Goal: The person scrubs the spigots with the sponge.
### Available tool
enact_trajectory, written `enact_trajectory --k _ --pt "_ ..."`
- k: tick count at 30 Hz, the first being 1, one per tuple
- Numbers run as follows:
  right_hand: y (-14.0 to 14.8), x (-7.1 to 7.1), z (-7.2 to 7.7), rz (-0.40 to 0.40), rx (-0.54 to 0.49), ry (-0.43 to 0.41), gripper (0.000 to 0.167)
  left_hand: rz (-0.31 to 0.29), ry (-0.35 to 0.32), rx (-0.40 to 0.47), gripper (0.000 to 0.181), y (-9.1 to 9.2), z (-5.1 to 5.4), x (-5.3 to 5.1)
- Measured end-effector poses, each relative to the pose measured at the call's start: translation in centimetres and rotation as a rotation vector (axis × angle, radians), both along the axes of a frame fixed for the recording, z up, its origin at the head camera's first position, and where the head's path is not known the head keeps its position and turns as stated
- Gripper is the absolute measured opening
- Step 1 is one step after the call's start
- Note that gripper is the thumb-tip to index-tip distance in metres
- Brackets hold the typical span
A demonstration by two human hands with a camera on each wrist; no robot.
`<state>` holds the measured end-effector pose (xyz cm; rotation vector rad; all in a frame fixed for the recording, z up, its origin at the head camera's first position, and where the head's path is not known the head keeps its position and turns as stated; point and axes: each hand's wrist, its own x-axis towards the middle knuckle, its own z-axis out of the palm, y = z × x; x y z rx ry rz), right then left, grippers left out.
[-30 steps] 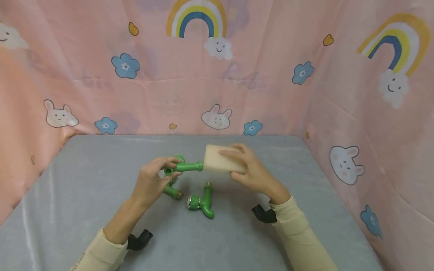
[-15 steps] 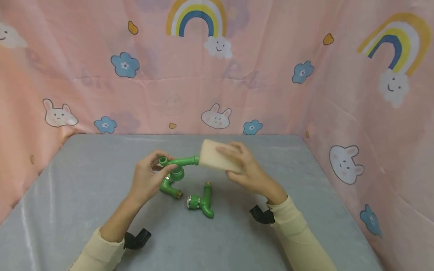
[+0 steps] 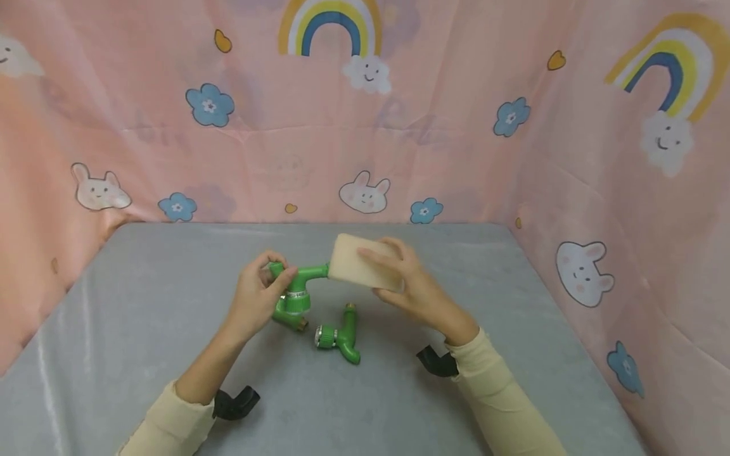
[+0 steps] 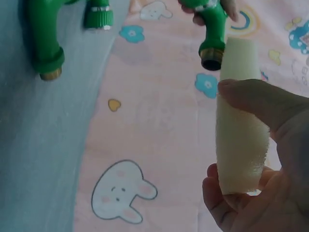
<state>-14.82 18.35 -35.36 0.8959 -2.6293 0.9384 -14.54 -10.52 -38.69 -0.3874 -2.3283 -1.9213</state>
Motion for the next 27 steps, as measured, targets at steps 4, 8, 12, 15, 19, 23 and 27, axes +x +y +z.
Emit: enact_trajectory --k 4,8,12,15,19,23,27 --pt "0.8 -0.2 0.3 -0.053 -0.026 -0.021 0.067 -0.061 -0.095 0.104 0.019 -0.3 0.0 -0.1" --pt "0.8 -0.1 0.3 0.01 -0.063 0.015 0.065 -0.159 -0.176 0.136 0.025 -0.5 -0.1 -0.2" --pt "0.1 -0.2 -0.2 0.107 -0.08 0.019 0.061 -0.188 -0.25 0.188 0.024 -0.6 0.0 -0.2" --pt "-0.1 -0.2 -0.4 0.105 -0.067 0.026 0.061 -0.197 -0.307 0.219 0.024 -0.6 0.0 -0.2" --pt "0.4 -0.4 -0.4 0.051 -0.027 0.039 0.064 -0.241 -0.36 0.267 0.021 -0.7 -0.1 -0.4" --pt "1.3 -1.1 -0.3 -0.027 0.005 0.037 0.065 -0.286 -0.388 0.353 0.021 -1.1 -0.1 -0.7" --pt "1.8 -1.1 0.0 -0.074 -0.028 0.056 0.064 -0.299 -0.396 0.356 0.029 -1.3 -0.1 -0.8"
